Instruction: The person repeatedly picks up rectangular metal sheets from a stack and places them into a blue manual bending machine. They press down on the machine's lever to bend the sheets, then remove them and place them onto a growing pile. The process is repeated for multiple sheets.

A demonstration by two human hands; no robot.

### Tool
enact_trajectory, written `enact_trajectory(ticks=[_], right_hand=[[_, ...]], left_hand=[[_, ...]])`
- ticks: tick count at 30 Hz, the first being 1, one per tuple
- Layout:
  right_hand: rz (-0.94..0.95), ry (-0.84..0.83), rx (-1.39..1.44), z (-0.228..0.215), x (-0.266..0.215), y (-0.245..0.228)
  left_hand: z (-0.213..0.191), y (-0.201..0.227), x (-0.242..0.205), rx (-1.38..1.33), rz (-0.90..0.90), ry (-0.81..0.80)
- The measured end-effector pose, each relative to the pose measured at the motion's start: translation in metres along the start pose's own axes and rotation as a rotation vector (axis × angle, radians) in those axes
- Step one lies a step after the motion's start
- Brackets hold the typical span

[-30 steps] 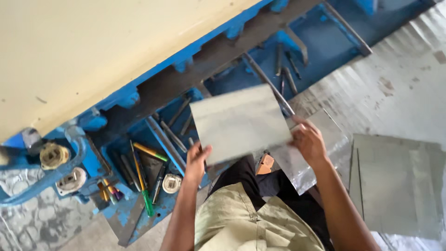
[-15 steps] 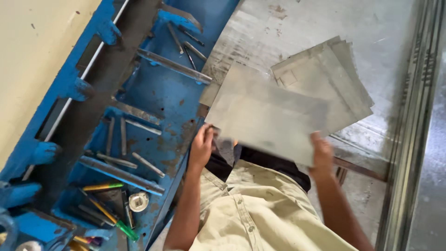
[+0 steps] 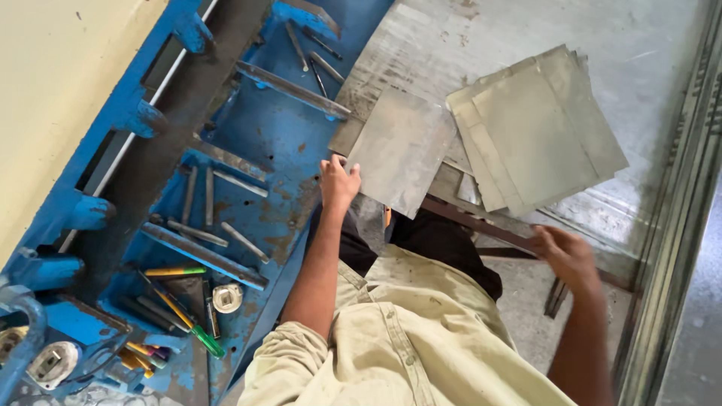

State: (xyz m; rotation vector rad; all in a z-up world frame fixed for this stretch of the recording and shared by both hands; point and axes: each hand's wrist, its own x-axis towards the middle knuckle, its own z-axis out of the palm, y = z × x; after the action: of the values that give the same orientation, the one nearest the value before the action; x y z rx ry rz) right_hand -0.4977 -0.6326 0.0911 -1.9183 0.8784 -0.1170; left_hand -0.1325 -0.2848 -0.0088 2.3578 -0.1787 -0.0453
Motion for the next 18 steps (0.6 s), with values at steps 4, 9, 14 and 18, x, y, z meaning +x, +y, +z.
enact_trajectory(ticks=[4, 9, 14, 18], right_hand=[[-0.088, -0.123, -0.006, 0.052, -0.002, -0.023], [-0.131, -0.293, 0.084, 0.11, -0.007, -0.08], [-0.265, -0.33, 0.034, 0.139, -0.011, -0.112], [-0.213, -0.394, 0.181, 0.147, -0.006, -0.105]], left_hand=[[-0.017, 0.009, -0.001, -0.22, -0.304, -0.207], [-0.032, 0.048, -0.014, -0.76, -0.294, -0.68], [-0.059, 0.062, -0.035, -0.683, -0.114, -0.48], [-0.064, 0.0, -0.062, -0.759, -0.173, -0.105]])
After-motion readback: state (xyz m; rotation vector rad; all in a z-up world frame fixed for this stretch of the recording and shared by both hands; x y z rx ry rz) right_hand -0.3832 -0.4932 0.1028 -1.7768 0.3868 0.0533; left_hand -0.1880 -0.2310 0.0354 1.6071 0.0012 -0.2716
